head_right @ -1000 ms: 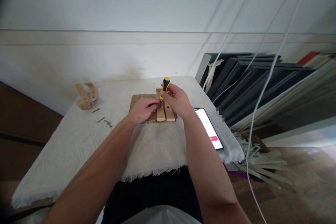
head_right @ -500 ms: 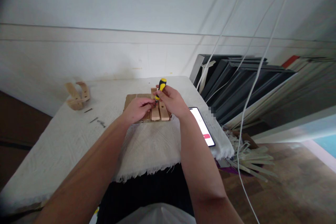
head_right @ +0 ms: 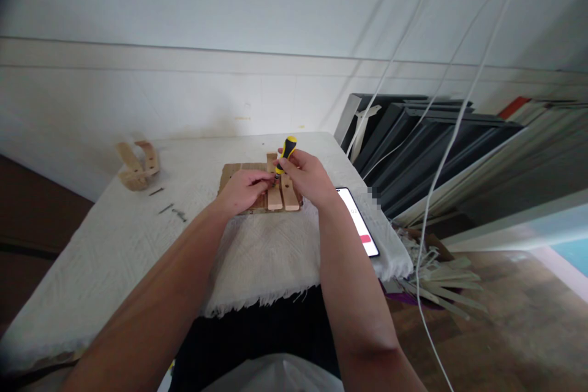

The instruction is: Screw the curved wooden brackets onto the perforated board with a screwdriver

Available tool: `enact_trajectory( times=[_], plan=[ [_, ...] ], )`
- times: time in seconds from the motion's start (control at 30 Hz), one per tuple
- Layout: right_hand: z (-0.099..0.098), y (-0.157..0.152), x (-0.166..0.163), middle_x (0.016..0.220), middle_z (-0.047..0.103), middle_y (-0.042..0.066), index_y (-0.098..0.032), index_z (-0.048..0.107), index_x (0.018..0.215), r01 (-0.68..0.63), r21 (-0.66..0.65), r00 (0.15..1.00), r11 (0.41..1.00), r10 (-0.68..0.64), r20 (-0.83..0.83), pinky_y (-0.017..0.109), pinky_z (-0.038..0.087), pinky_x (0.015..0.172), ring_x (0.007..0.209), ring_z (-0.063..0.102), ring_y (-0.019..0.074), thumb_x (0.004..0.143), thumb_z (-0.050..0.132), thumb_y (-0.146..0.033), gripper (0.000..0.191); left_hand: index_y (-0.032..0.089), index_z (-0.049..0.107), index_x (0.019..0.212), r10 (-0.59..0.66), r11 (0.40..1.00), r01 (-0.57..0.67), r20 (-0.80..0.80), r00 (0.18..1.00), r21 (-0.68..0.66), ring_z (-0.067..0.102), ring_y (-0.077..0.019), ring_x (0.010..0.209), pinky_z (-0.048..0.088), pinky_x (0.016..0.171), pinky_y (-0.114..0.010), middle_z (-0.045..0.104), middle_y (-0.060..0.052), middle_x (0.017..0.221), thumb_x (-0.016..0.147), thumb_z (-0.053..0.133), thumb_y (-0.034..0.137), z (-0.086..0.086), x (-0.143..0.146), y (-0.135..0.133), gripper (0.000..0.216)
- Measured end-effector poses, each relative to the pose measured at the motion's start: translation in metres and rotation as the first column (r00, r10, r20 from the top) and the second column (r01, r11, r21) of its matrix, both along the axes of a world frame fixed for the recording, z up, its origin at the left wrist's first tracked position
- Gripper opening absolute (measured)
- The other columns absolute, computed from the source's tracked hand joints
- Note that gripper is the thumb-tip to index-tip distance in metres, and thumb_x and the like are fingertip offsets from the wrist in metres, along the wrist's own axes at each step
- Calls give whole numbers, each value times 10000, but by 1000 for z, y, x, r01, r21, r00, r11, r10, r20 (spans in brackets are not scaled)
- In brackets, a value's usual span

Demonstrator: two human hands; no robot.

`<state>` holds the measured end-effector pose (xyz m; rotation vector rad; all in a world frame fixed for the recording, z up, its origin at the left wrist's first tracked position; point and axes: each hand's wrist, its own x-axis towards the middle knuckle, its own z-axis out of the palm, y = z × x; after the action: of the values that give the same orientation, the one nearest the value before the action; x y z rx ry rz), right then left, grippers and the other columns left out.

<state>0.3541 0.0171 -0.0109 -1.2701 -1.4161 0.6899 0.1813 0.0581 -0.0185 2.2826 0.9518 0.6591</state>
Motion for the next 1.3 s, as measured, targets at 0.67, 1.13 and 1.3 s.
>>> enact_trajectory(
  times=[0.67, 1.13, 1.3],
  plan=[
    [2, -1, -16, 823, 657, 37, -208, 589, 892, 208, 39, 966, 977, -212, 149, 344, 482, 700, 754, 606, 183, 736, 691, -444, 302, 174, 753, 918, -10, 1000, 10, 9, 1000, -4, 638, -160, 748, 471, 695, -250, 733, -34, 823, 827, 460, 203, 0, 1, 1, 309],
    [4, 3, -10, 831, 649, 29, -202, 618, 930, 104, 21, 983, 994, -106, 147, 331, 462, 696, 770, 587, 182, 795, 605, -516, 341, 183, 748, 924, -28, 1000, 28, 24, 999, -10, 620, -150, 726, 448, 670, -239, 717, -22, 793, 827, 447, 205, -1, 0, 2, 317],
    [4, 1, -10, 770, 629, 15, -203, 595, 846, 170, 50, 964, 984, -177, 198, 314, 444, 657, 704, 568, 158, 790, 612, -504, 307, 175, 747, 911, -27, 1000, 27, 6, 1000, 1, 612, -143, 725, 438, 663, -233, 710, -28, 783, 829, 454, 191, 0, 0, 1, 304]
  ],
)
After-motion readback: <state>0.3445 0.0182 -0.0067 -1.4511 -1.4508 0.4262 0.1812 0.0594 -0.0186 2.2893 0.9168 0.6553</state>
